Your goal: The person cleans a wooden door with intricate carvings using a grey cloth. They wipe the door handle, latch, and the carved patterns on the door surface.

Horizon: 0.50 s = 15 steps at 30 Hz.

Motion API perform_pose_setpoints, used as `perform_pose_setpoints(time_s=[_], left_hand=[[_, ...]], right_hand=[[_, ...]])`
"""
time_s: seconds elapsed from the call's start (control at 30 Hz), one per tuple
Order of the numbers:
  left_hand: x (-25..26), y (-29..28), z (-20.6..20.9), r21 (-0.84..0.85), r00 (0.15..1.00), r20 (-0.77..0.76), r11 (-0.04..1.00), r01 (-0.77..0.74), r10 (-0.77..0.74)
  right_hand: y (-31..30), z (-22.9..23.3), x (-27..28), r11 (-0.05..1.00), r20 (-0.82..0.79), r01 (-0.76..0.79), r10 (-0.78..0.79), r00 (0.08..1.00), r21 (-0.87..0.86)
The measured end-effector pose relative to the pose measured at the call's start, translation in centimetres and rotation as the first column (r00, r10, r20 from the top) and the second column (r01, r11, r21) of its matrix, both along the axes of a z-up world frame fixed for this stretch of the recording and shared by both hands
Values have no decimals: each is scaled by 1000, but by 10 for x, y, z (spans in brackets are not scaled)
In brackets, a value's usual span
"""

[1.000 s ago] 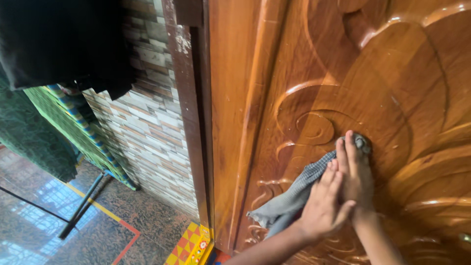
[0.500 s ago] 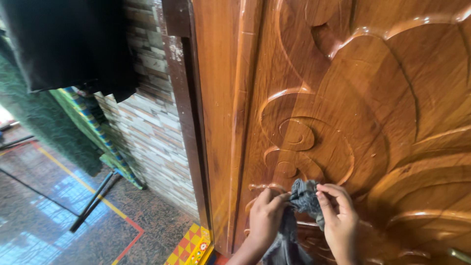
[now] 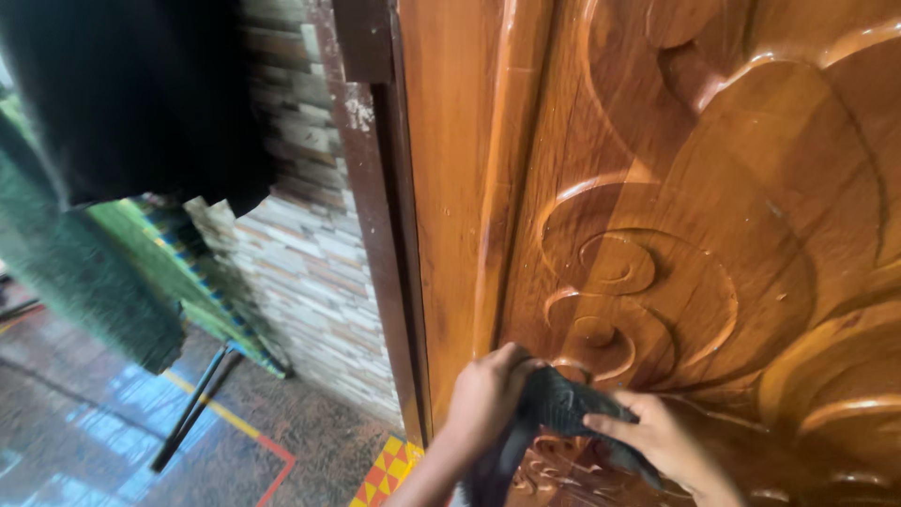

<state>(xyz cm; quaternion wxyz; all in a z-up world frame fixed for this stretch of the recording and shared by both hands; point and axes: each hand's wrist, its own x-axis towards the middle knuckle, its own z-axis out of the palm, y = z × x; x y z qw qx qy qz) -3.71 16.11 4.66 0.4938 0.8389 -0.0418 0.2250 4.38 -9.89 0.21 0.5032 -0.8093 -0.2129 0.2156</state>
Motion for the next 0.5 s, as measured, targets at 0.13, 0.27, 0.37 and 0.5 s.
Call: perform_pose_setpoints(time_s=[0.13,0.27,0.37,0.5], left_hand=[[8,71,8,113,897,-344,937,332,-277],[13,102,-2,-211,826,-312,882,422,-470],[20,102,-9,-601,838,117,634,487,-532],[16,94,7,-673,742,281,426,604,-609]], right_hand=[[12,4,-1,933,34,159,-180,983,323],[37,7,2,812,-10,417,-453,891,407],[54,29,-8,771,10,432,-493,870,469],[70,75,-26,816,321,267,-470,822,513]])
